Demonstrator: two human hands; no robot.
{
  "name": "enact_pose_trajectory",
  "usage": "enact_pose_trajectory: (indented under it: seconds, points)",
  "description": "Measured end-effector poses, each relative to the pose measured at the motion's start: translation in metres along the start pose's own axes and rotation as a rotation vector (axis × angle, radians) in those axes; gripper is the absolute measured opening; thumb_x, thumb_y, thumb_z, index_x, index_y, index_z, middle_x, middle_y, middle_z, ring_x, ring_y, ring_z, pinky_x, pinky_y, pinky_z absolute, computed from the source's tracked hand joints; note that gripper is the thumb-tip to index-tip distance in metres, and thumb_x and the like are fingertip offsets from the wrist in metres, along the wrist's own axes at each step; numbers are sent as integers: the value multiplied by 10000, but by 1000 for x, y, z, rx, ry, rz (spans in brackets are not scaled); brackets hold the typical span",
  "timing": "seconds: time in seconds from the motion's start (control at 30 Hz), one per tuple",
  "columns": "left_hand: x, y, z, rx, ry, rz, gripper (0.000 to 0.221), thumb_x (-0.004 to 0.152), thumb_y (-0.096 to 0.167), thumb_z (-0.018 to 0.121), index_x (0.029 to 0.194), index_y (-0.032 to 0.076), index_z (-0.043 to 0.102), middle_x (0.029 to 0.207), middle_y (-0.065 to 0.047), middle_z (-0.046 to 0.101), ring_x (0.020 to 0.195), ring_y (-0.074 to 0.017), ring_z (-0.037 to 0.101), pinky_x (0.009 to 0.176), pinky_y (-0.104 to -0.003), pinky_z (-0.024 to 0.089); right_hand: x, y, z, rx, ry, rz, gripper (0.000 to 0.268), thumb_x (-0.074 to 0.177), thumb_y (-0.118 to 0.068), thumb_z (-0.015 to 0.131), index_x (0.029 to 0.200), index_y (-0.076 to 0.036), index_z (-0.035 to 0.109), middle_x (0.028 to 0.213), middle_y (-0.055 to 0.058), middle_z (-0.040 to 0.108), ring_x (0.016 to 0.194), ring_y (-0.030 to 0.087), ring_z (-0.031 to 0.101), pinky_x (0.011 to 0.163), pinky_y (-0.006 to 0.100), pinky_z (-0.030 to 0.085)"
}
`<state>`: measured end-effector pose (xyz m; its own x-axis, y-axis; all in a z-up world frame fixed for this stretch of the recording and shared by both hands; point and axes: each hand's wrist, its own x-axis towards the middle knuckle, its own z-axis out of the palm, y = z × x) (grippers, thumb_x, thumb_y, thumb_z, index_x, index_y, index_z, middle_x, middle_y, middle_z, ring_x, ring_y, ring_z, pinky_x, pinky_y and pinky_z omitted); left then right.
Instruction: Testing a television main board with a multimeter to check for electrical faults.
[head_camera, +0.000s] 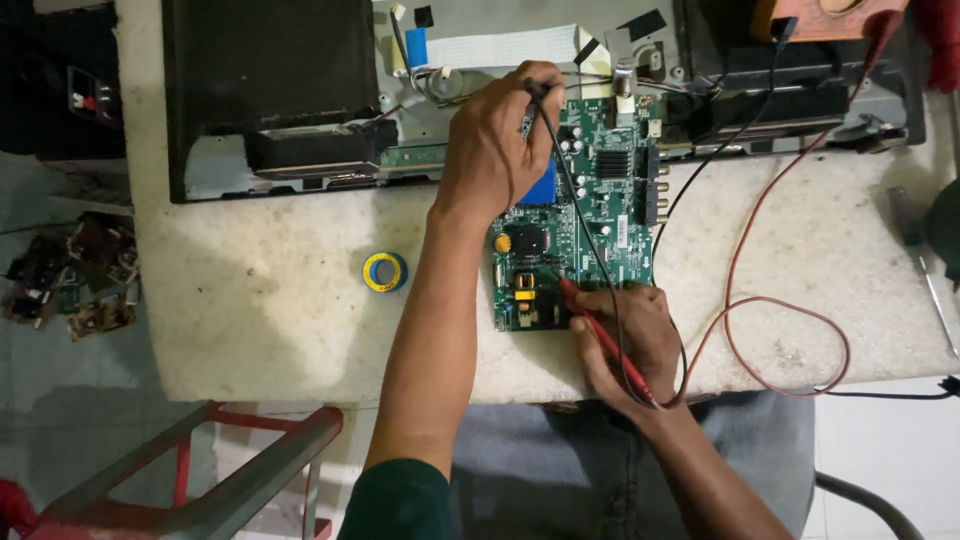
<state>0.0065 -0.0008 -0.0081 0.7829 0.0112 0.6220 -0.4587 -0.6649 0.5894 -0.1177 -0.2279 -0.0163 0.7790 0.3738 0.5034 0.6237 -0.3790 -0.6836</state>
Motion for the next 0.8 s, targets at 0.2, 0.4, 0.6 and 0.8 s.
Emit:
enact_pose_trajectory:
  seconds: [0.2, 0.4, 0.6, 0.8]
  points:
    - [0, 1, -2, 6, -11, 12, 169, 1129, 212, 445, 1096, 108, 574, 796, -58, 637, 641, -210, 604, 592, -375, 500, 11, -9, -2, -85, -95, -73, 119, 953, -182, 633, 992, -111, 720, 894, 33, 731, 753, 171, 638, 865, 369, 408]
    - [-2, -2, 0, -6, -6, 8, 173, 1132, 220, 450, 1130, 107, 581, 864, -83, 686, 679, -230, 654, 574, -373, 528, 17, -14, -2, -52, -65, -125, 86, 954, -134, 670, 1002, -67, 696, 962, 55, 742, 847, 187, 679, 905, 359, 406]
    - [1, -2, 1, -8, -31, -12, 250, 1133, 248, 433, 1119, 79, 617, 876, -116, 697, 693, -280, 654, 571, -426, 488, 16, -12, -5, -73, -76, -102, 131, 940, -170, 662, 1012, -78, 722, 974, 62, 738, 837, 217, 659, 878, 378, 408]
    - [-1, 1, -7, 58, 6, 41, 245, 1106, 174, 536, 1115, -3, 704, 1001, -187, 752, 847, -412, 711, 744, -486, 535, 30, -29, -8, 96, -45, -76, 195, 996, -237, 573, 998, -94, 707, 848, 56, 717, 683, 240, 669, 742, 375, 447]
